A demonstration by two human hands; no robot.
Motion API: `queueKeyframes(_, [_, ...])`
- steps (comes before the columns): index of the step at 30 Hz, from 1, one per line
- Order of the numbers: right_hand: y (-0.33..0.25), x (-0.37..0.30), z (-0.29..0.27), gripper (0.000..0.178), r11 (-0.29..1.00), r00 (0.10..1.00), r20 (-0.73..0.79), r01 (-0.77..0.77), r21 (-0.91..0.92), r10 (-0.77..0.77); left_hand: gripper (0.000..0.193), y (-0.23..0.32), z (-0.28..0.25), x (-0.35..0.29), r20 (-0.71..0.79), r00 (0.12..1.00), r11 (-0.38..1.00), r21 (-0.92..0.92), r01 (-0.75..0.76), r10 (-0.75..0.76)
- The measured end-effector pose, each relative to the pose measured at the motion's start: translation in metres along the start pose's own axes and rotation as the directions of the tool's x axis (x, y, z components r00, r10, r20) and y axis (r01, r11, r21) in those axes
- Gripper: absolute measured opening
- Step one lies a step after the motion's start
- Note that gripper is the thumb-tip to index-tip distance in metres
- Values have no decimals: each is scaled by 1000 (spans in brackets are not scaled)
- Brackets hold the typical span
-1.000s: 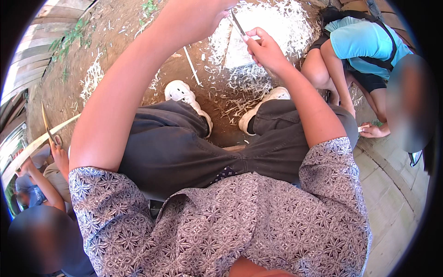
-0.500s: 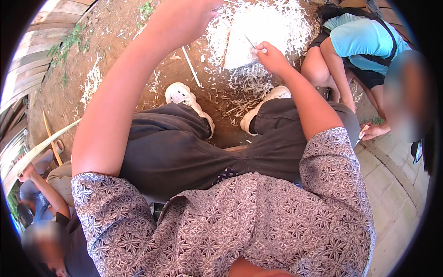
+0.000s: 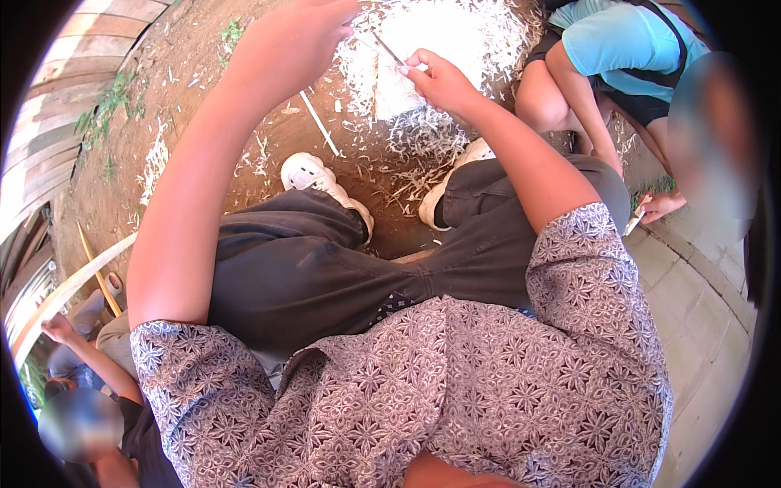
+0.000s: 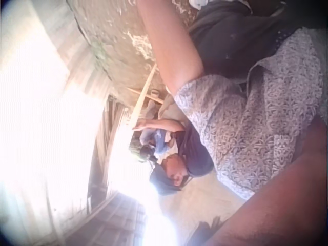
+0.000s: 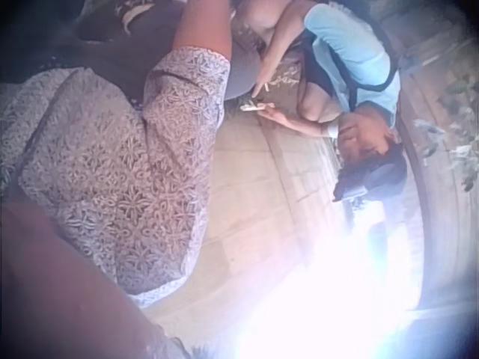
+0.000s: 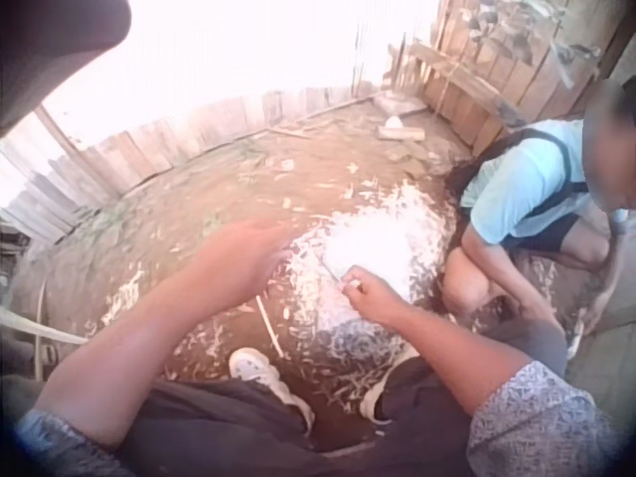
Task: The person sits on the ground and uses a knife to shave thin strips from a piece of bamboo. They hold the bamboo in their left hand and repeatedly draw the knife along its length to create fine shavings that accumulate on the ground.
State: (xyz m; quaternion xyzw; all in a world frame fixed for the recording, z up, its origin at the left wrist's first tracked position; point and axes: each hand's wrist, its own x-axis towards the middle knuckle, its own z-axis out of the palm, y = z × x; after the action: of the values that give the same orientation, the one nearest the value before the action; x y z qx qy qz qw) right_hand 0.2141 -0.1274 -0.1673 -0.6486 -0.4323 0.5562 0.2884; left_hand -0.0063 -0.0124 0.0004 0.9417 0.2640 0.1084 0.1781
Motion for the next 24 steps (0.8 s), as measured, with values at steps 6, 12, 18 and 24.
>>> queueKeyframes(6, [20,-7,-19,21,955,980,-108,-187,-232,166,16,-13,9,-5,51,996,987,144,66,-74])
queueKeyframes(12, [-22,-4,3,22,996,998,-45,40,85,-36,16,-11,8,-2,12,1000,995,101,16,-17])
queueKeyframes(18, [-3,-1,-13,22,994,999,-45,-33,-105,28,15,-15,12,-6,-1,1000,991,132,23,-23])
queueKeyframes(24, [-26,-3,2,22,995,992,-68,101,-17,-102,16,-8,2,-6,27,999,994,108,19,-22])
